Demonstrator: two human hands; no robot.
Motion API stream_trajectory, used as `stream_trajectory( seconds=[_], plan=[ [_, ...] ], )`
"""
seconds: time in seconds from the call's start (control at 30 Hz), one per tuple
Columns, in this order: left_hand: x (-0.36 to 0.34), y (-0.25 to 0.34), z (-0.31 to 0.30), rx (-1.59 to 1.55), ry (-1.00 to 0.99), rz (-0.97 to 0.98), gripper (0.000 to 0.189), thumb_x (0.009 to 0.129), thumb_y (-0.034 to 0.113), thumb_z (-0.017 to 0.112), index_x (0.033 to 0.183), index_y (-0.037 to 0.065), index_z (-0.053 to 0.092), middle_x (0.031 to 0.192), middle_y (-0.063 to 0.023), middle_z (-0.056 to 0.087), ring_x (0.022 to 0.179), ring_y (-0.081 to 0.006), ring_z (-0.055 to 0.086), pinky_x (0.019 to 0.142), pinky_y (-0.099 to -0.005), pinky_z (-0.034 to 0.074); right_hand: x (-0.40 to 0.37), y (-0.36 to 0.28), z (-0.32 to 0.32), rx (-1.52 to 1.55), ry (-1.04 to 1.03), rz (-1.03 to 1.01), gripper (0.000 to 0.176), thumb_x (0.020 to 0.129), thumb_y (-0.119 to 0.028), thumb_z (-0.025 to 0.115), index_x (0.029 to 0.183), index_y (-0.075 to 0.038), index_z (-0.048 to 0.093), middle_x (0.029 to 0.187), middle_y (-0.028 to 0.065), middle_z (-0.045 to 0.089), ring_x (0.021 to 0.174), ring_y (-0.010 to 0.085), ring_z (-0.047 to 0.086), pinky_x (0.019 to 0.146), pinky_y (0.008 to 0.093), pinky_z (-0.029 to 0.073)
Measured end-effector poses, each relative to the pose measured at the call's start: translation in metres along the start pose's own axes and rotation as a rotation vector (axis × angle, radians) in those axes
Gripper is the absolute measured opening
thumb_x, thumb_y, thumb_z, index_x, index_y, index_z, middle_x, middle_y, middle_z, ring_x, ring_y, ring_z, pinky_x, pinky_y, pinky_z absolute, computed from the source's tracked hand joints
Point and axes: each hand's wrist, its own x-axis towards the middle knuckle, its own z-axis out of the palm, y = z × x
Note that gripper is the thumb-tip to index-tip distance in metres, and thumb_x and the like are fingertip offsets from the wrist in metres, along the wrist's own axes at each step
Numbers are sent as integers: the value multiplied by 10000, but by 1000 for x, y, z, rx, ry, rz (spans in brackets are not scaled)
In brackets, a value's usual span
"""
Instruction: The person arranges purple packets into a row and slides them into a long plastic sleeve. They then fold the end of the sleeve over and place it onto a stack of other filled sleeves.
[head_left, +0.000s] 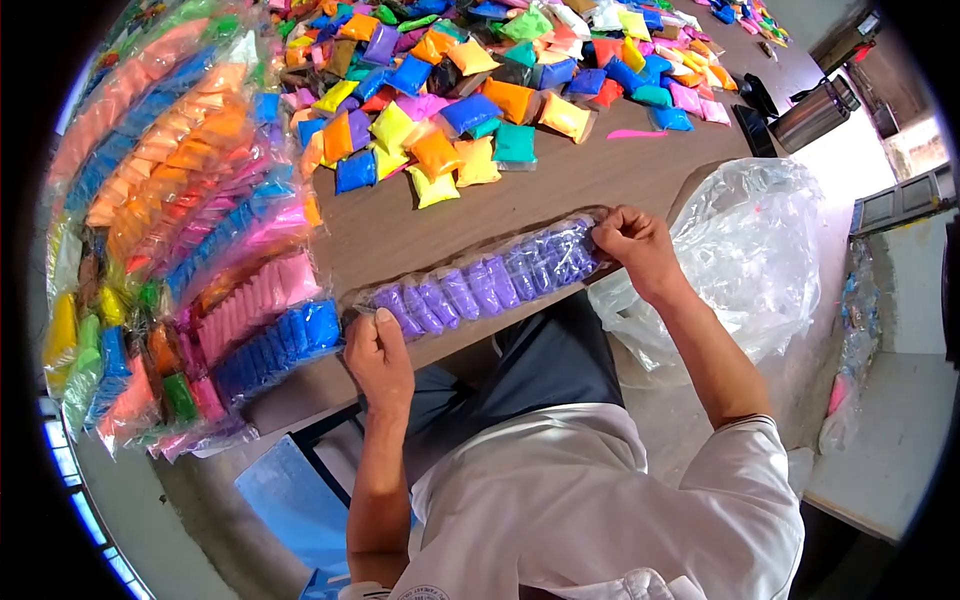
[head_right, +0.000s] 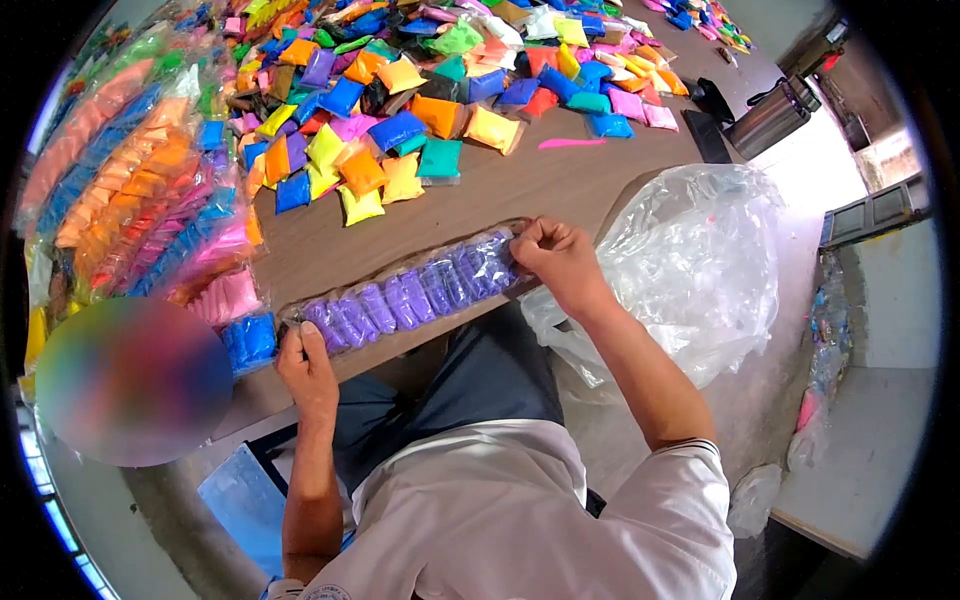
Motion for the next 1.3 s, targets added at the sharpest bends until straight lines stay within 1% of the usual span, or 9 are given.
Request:
stream_trajectory(
  seconds=[0.1,0.23,0.3,0.4,0.67,0.7,0.8,0.93,1.3],
  plan=[
    [-1,-1,-5,26,-13,16,308,964,149,551,715,-18,476,670,-176,510,660,-348,503,630,-449,402,6,11,5,-253,42,-287,142,856,-29,682,746,-14,594,885,28,580,846,104,551,758,243,444],
    [-2,3,-5,9,-20,-24,305,959,143,553,710,-17,476,670,-177,510,659,-357,501,634,-453,400,5,9,0,-307,7,-238,165,868,-63,702,768,9,593,974,59,582,893,112,547,787,252,446],
    [-2,-4,1,-14,32,-3,316,985,152,531,716,-6,481,606,-81,422,591,-161,376,542,-353,331,6,15,1,-316,13,-301,161,866,-64,710,781,8,595,982,58,581,884,103,540,773,250,446],
    [-2,-6,7,44,53,-39,299,941,135,557,697,-15,472,663,-180,508,653,-368,492,624,-448,391,1,18,4,-221,30,-254,124,876,-42,709,848,-14,591,994,37,558,823,70,504,704,216,422],
    [-5,-4,6,19,82,33,284,933,128,572,700,-4,475,677,-174,506,675,-365,507,645,-456,395,-2,11,1,-348,135,-316,470,804,-35,760,1213,-36,531,1086,70,590,992,155,570,879,298,484],
    [-5,-4,6,10,80,39,282,929,119,575,697,-1,470,674,-169,501,674,-363,507,647,-455,397,-8,5,2,-527,222,-391,531,742,-36,784,1222,-40,557,1154,128,608,1079,266,585,952,355,472],
    [-2,-1,6,-1,84,50,279,922,106,582,692,3,462,669,-162,492,672,-359,506,649,-452,400,-31,-25,14,-971,310,-704,491,732,-6,776,1189,-25,596,1251,145,566,1094,277,583,913,371,503],
    [-2,1,6,10,92,68,273,918,99,584,692,6,461,667,-156,490,666,-356,505,650,-450,403,-46,-36,39,-1088,94,-941,495,693,-61,807,1155,-51,631,1264,157,560,1109,355,567,917,412,491],
    [-1,-1,6,8,113,106,302,934,87,571,680,-5,437,626,-149,440,599,-283,439,594,-406,364,-31,1,70,-1193,-85,-923,492,681,-226,822,1130,-99,666,1078,91,585,1006,284,549,868,411,458]
  ],
)
